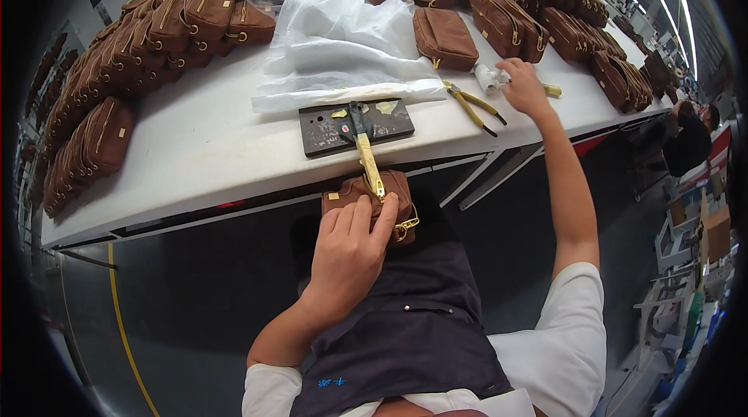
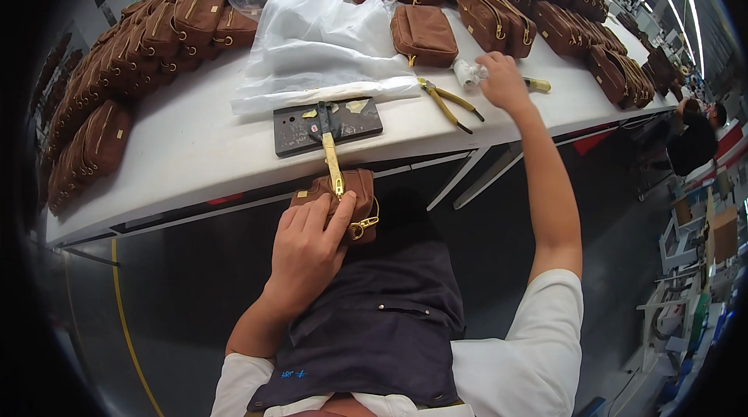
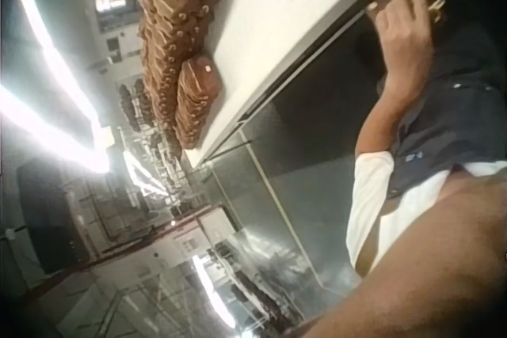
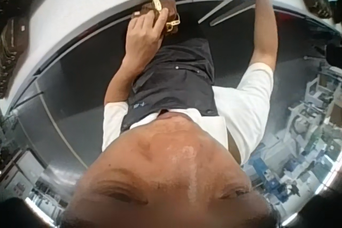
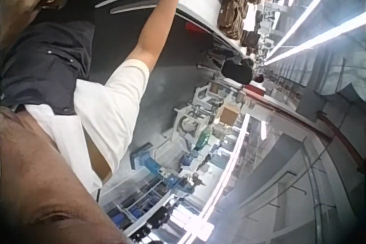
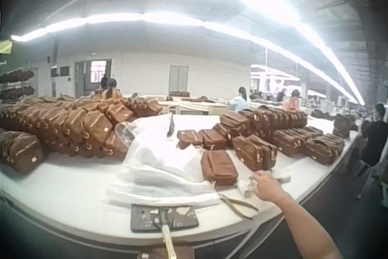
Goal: Assembling and finishing hardware on leather pouches in a factory.
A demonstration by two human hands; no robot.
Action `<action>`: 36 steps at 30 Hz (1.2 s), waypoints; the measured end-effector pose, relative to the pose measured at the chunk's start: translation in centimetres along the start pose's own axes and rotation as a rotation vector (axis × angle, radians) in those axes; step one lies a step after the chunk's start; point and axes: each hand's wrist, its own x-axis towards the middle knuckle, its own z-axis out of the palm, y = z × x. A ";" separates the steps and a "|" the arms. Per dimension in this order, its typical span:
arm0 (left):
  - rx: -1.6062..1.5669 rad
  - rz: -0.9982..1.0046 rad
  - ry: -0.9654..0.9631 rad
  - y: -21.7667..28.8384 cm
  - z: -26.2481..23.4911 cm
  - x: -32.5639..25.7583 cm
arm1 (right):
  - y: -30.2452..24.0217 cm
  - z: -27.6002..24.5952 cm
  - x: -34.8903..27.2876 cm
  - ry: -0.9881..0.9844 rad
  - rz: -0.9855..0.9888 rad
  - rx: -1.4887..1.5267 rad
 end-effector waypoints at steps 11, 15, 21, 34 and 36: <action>-0.012 -0.008 -0.007 -0.3 0.2 0.0 | -1.2 -4.7 -3.5 -0.140 0.175 -0.160; -0.027 -0.037 -0.003 -0.1 -0.1 -0.1 | -4.0 -7.4 -4.4 -0.179 0.384 0.456; -0.027 -0.043 -0.040 -0.1 -0.4 0.0 | -14.1 -12.1 -6.3 -0.440 0.703 1.195; 0.032 -0.056 -0.029 0.2 -0.1 -0.1 | -21.4 -12.5 -8.4 -0.262 -0.112 0.469; 0.038 -0.055 -0.036 0.2 -0.2 -0.2 | -21.8 -12.3 -8.3 -0.289 -0.142 0.460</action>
